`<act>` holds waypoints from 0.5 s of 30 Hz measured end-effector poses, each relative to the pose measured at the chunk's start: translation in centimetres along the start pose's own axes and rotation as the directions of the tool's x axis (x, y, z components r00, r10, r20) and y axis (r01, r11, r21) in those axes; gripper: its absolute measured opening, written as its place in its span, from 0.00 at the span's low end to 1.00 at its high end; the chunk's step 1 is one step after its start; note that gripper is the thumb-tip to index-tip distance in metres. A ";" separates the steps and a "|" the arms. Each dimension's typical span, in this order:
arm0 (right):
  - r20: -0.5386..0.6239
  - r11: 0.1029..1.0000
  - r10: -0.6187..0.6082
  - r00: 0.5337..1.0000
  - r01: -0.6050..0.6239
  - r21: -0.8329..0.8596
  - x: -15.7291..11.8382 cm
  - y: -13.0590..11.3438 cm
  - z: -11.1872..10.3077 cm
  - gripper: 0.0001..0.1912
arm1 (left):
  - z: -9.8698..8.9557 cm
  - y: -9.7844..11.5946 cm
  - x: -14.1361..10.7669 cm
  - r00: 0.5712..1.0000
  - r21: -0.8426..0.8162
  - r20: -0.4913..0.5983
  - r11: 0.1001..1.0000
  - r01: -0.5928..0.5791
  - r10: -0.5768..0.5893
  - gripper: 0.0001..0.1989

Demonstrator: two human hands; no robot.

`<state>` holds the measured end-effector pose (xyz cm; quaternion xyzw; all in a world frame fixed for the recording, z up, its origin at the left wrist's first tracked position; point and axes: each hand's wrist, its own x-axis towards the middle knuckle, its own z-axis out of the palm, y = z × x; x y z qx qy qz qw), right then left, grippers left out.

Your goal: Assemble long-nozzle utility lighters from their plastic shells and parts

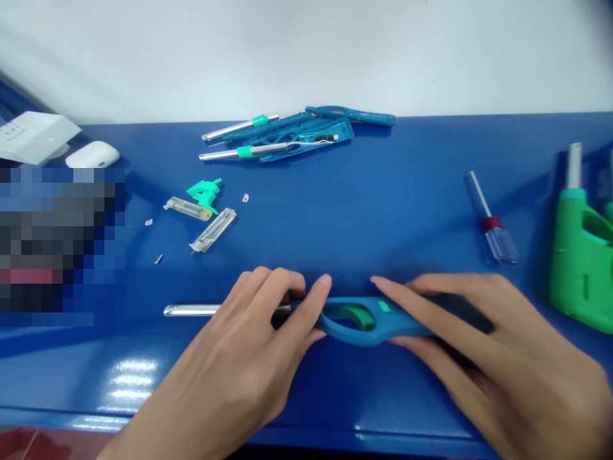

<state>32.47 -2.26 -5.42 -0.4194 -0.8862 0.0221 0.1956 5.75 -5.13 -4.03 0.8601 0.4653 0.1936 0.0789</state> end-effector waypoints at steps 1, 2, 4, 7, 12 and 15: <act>-0.005 1.000 0.008 1.000 -0.008 0.010 -0.1 0.0 0.0 0.22 | 0.0 0.0 0.0 1.000 0.007 0.007 1.000 0.000 0.000 0.24; -0.010 0.999 0.021 1.000 -0.020 0.026 -0.2 -0.1 0.0 0.22 | 0.0 0.0 0.0 1.000 0.014 0.015 1.000 -0.001 0.001 0.24; -0.018 0.997 0.037 0.999 -0.036 0.067 -0.4 -0.2 0.0 0.22 | 0.0 0.1 0.0 1.000 0.037 0.027 0.999 -0.013 0.012 0.25; -0.025 0.995 0.040 0.999 -0.038 0.095 -0.5 -0.3 -0.1 0.24 | -0.1 0.2 0.0 0.999 0.075 0.047 0.997 -0.019 0.015 0.25; 0.018 0.995 0.004 1.000 -0.006 0.097 -0.3 -0.2 -0.2 0.28 | 0.0 0.0 -0.5 0.996 0.060 0.087 0.998 0.000 -0.005 0.27; 0.050 0.996 -0.020 0.999 0.015 0.093 -0.3 0.0 -0.2 0.28 | 0.3 -0.3 -1.1 0.994 -0.005 0.103 1.000 0.024 -0.024 0.29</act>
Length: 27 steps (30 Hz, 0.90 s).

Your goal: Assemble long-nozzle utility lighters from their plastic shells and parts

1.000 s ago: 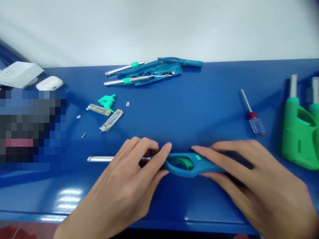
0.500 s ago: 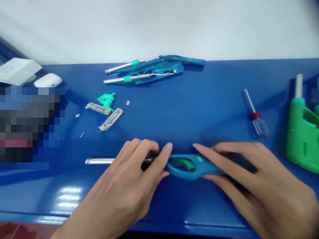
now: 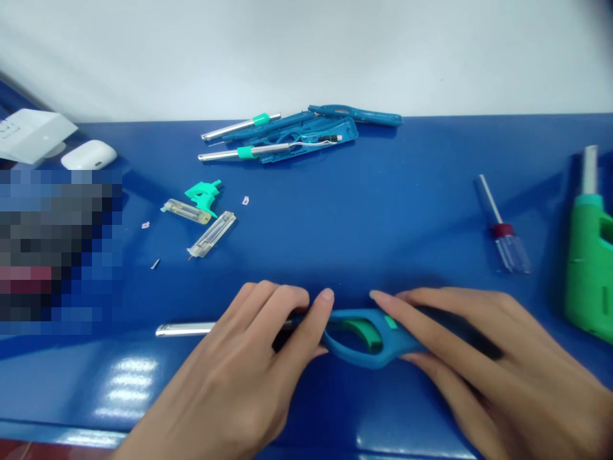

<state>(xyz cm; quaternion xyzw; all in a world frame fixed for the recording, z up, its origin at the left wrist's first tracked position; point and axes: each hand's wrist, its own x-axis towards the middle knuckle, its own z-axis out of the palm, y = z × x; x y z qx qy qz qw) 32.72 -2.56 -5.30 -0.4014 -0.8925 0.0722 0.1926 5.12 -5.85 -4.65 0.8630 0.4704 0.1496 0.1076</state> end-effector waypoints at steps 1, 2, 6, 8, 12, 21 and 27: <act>0.004 1.000 0.002 1.000 -0.002 0.005 0.0 0.1 0.0 0.28 | 0.1 -0.1 -0.2 1.000 -0.018 -0.002 1.000 0.007 -0.007 0.30; 0.005 1.000 0.000 1.000 0.000 0.009 0.0 0.1 0.0 0.28 | 0.2 -0.1 -0.3 1.000 -0.031 -0.004 0.999 0.012 -0.012 0.30; 0.010 1.000 -0.013 1.000 0.013 -0.021 0.0 0.1 0.2 0.27 | 0.2 -0.1 -0.5 1.000 -0.031 -0.031 1.000 0.001 -0.002 0.28; 0.006 1.000 -0.006 1.000 0.006 -0.021 0.1 0.1 0.2 0.25 | 0.2 0.0 -0.4 0.999 -0.035 -0.037 0.999 0.017 -0.019 0.27; -0.009 1.000 -0.007 1.000 0.006 -0.026 0.4 -0.1 0.3 0.21 | 0.0 0.1 -0.5 0.998 -0.037 -0.066 0.999 0.018 -0.020 0.26; 0.000 0.999 -0.023 1.000 0.023 -0.023 0.5 0.0 0.0 0.19 | 0.1 0.2 -0.1 0.993 0.004 -0.113 0.999 0.038 -0.037 0.22; -0.001 1.000 0.001 1.000 -0.001 -0.029 0.5 -0.1 0.0 0.22 | -0.1 0.4 0.4 0.989 0.072 -0.147 0.996 0.045 -0.034 0.17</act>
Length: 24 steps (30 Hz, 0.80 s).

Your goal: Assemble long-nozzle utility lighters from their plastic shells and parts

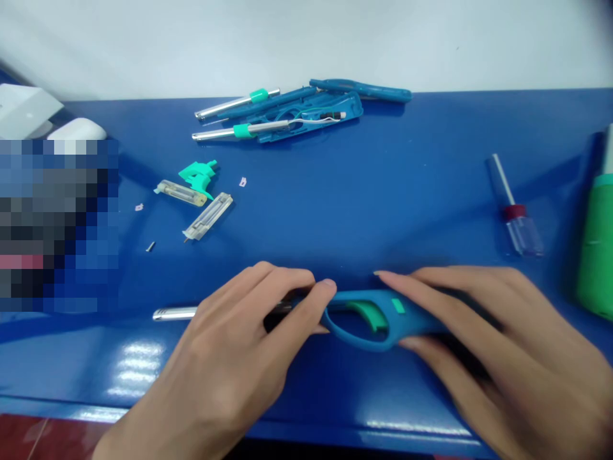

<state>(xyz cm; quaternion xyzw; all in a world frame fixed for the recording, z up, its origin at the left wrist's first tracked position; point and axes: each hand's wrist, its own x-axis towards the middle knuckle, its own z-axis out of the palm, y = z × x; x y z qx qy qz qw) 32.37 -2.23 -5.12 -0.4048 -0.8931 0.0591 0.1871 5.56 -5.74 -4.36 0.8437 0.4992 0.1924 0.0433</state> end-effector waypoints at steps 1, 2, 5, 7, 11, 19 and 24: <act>0.004 1.000 -0.008 1.000 0.008 -0.010 0.0 0.0 0.0 0.23 | 0.0 0.0 0.0 1.000 -0.001 -0.010 1.000 -0.006 0.006 0.17; 0.004 1.000 -0.017 1.000 0.017 -0.019 0.0 0.0 0.0 0.23 | 0.0 0.0 0.0 1.000 -0.005 -0.017 1.000 -0.014 0.014 0.17; 0.021 0.999 0.012 1.000 -0.011 -0.050 -0.2 0.0 0.1 0.20 | 0.1 -0.3 -0.1 0.999 -0.030 -0.009 0.999 -0.032 0.032 0.18; 0.018 0.997 0.016 1.000 -0.015 -0.078 -0.4 0.2 0.1 0.19 | 0.1 -0.4 -0.2 0.999 -0.034 -0.001 0.998 -0.047 0.047 0.19; 0.012 0.998 0.003 1.000 -0.002 -0.055 -0.6 0.7 0.2 0.19 | 0.1 -0.5 -0.1 0.997 0.002 0.020 0.997 -0.079 0.079 0.22; 0.011 0.996 0.087 0.996 -0.087 0.025 0.2 -0.2 0.0 0.16 | -0.3 -0.2 0.2 0.996 0.032 -0.007 0.996 -0.085 0.086 0.19; 0.016 0.994 0.096 0.995 -0.097 0.046 0.2 -0.3 -0.2 0.18 | -0.1 -0.4 0.3 0.995 0.000 0.007 0.995 -0.101 0.101 0.22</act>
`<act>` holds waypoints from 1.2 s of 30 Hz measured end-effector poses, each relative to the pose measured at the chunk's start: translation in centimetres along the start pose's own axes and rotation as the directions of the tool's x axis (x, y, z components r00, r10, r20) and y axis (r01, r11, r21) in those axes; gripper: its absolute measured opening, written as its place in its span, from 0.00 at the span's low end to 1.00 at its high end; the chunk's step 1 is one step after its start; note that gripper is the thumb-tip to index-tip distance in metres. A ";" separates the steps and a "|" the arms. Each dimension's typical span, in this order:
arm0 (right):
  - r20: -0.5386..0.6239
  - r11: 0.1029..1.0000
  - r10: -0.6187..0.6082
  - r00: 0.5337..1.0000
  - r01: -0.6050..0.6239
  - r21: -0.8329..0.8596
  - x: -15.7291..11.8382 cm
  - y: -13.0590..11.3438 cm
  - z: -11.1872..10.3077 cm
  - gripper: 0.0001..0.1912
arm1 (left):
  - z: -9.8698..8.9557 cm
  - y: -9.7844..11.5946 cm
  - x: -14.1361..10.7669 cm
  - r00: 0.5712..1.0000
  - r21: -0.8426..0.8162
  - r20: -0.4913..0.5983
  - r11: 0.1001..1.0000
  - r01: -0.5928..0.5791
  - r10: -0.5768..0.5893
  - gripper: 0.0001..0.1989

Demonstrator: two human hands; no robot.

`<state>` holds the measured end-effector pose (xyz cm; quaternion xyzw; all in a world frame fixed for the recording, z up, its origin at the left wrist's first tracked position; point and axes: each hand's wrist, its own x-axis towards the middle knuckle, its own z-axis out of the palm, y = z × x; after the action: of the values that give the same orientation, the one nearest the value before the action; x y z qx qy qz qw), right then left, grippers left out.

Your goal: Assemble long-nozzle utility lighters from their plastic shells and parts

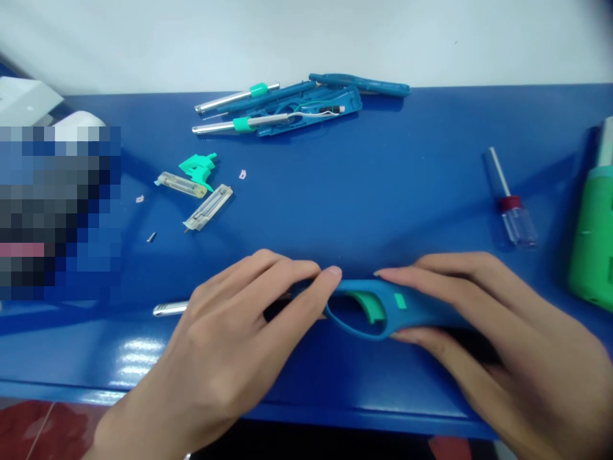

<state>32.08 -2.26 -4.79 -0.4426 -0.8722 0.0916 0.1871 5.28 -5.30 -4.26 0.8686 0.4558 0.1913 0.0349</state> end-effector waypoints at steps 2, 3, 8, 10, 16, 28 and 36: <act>0.006 1.000 -0.003 1.000 0.003 0.023 -0.1 0.1 -0.1 0.19 | 0.0 0.0 0.0 1.000 -0.013 0.005 1.000 0.000 0.000 0.26; 0.009 1.000 -0.005 1.000 0.005 0.031 -0.1 0.2 -0.2 0.19 | 0.0 0.0 0.1 1.000 -0.018 0.006 1.000 -0.001 0.002 0.27; 0.000 1.000 0.015 1.000 -0.015 0.027 -0.4 0.3 -0.3 0.18 | -0.3 0.3 0.6 1.000 -0.073 -0.009 0.997 0.006 -0.007 0.22; -0.013 0.999 0.034 0.999 -0.033 0.032 -0.4 0.3 -0.3 0.17 | -0.2 0.3 0.6 1.000 -0.092 -0.020 0.996 0.010 -0.012 0.21; -0.005 0.992 0.042 0.999 -0.041 0.120 -0.1 0.2 -0.2 0.15 | 0.4 0.1 0.2 1.000 -0.005 -0.016 1.000 0.003 -0.003 0.18; -0.027 0.982 0.056 0.998 -0.051 0.180 0.1 0.0 -0.5 0.14 | -0.1 0.5 1.0 0.999 0.136 -0.050 0.991 -0.016 0.023 0.15; -0.046 0.989 0.050 0.998 -0.043 0.144 -0.1 0.1 -0.4 0.13 | 0.0 0.5 0.7 0.996 0.128 -0.077 0.991 -0.025 0.035 0.15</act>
<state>32.34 -2.25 -4.43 -0.4505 -0.8479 0.1472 0.2375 6.04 -5.00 -3.88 0.8675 0.4551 0.1965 -0.0414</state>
